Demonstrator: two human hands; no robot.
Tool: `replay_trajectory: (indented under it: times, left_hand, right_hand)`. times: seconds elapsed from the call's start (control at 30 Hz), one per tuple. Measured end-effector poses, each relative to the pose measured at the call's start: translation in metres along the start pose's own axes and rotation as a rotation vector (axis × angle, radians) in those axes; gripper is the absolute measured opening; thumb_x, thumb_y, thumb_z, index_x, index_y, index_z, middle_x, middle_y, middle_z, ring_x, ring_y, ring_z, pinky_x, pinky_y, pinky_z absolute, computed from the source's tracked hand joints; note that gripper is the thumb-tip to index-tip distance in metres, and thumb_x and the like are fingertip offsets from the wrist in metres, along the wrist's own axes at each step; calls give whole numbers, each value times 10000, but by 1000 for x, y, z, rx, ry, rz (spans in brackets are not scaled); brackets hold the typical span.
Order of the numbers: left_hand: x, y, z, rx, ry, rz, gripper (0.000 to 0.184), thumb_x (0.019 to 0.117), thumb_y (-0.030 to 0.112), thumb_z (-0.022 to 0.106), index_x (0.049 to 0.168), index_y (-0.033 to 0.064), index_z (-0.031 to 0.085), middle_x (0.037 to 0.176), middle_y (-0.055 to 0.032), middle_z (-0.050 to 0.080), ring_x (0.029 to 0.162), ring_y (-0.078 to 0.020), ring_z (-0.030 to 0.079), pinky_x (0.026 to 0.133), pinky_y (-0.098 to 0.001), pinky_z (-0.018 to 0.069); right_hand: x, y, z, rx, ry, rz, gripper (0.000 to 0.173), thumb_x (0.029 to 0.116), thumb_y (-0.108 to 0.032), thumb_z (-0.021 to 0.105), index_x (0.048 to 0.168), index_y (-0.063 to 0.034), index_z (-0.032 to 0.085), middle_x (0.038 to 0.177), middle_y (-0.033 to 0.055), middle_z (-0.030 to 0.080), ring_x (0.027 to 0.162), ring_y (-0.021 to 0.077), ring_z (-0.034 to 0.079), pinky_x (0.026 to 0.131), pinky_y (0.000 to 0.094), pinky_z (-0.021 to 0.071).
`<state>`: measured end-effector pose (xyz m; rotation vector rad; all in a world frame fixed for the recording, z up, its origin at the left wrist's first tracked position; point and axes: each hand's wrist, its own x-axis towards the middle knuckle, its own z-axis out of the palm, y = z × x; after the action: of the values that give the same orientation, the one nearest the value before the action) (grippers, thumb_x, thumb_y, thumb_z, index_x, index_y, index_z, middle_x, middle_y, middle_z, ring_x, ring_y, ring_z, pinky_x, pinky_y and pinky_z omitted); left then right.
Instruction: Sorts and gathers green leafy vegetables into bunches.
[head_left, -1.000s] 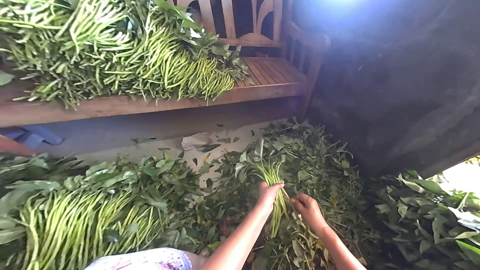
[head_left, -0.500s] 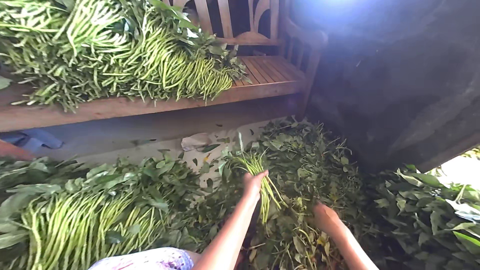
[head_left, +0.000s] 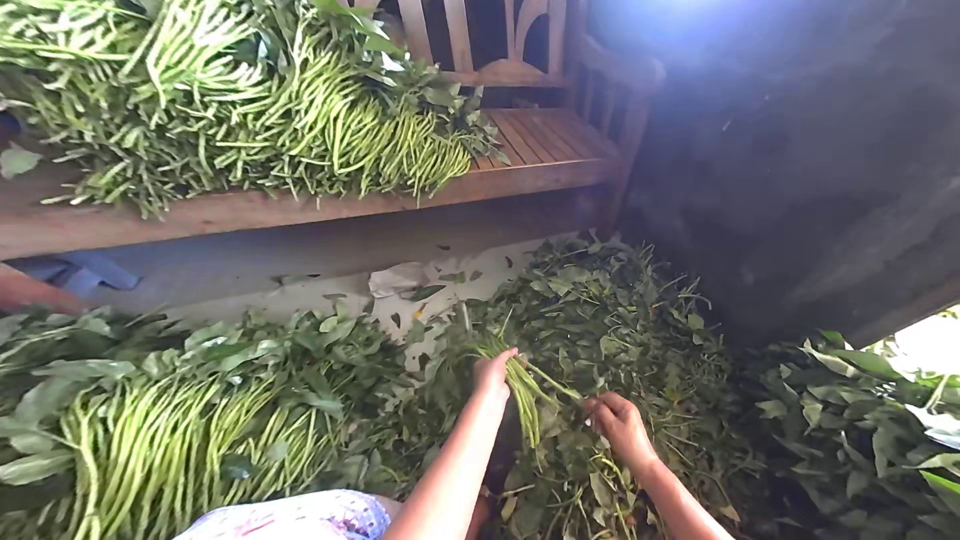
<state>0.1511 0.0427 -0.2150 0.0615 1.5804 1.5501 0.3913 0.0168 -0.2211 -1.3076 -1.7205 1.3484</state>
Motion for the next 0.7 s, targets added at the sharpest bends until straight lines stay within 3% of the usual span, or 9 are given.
replay_trajectory:
  times: [0.07, 0.13, 0.2, 0.27, 0.33, 0.43, 0.53, 0.63, 0.7]
  left_hand:
    - [16, -2, -11, -3, 50, -24, 454, 908, 49, 739, 1303, -56, 542, 1107, -224, 650, 905, -292, 669, 784, -455, 584]
    - [28, -2, -21, -38, 58, -15, 498, 912, 56, 741, 1349, -53, 528, 1189, -239, 648, 1009, -320, 664, 862, -497, 567]
    - [34, 2, -23, -102, 5, 0, 436, 935, 44, 688, 1329, -36, 519, 1084, -203, 669, 869, -264, 697, 758, -429, 609]
    - [35, 11, -25, -153, -67, -44, 341, 961, 54, 644, 1277, -17, 539, 989, -162, 661, 791, -231, 681, 715, -395, 606]
    - [30, 24, -26, -142, -90, -99, 253, 975, 83, 633, 1210, 4, 581, 934, -113, 657, 773, -196, 672, 710, -350, 601]
    - [27, 30, -21, -212, -74, -32, 204, 994, 74, 602, 1188, 13, 579, 925, -99, 653, 766, -181, 675, 707, -329, 605]
    - [35, 19, -16, -292, -143, 46, 198, 1016, 35, 543, 1213, 32, 566, 1003, -114, 707, 808, -182, 704, 742, -341, 606]
    - [31, 8, -8, -293, -217, -55, 183, 1017, 59, 538, 1193, 65, 587, 966, -84, 689, 823, -190, 705, 751, -360, 614]
    - [25, 2, -3, -271, -266, -122, 222, 1012, 72, 535, 1218, 51, 615, 935, -79, 682, 805, -185, 701, 746, -349, 616]
  right_hand:
    - [-5, -1, -3, 211, -105, 107, 274, 1070, -165, 501, 1142, 5, 703, 865, 30, 691, 677, 76, 623, 646, 257, 551]
    - [-12, 4, -6, 241, -411, 209, 344, 1075, -197, 489, 1351, -33, 613, 1068, 84, 720, 823, 146, 689, 751, 329, 588]
    - [-12, 12, -7, 160, -640, 299, 518, 1033, -174, 563, 1530, -92, 444, 1236, 148, 689, 925, 234, 719, 821, 417, 605]
    - [-4, 20, -21, 6, -533, 365, 467, 1027, -125, 556, 1486, -59, 493, 1159, 168, 698, 864, 236, 707, 783, 422, 598]
    - [10, 34, -56, -128, -216, 425, 334, 1061, -150, 500, 1351, -21, 605, 1075, 163, 692, 837, 218, 682, 770, 396, 583]
    - [30, 83, -112, -349, 154, 541, 362, 1057, -218, 555, 1323, 20, 617, 1236, 242, 671, 1119, 347, 673, 1000, 508, 529]
    - [23, 117, -119, -497, 90, 716, 435, 1021, -280, 614, 1317, 39, 624, 1319, 268, 634, 1262, 399, 604, 1091, 561, 458]
    - [11, 124, -94, -586, -71, 859, 476, 987, -310, 647, 1289, 57, 636, 1357, 263, 616, 1288, 399, 587, 1082, 580, 464]
    - [5, 126, -79, -617, -65, 866, 468, 983, -318, 639, 1287, 38, 637, 1346, 249, 626, 1265, 399, 605, 1041, 602, 487]
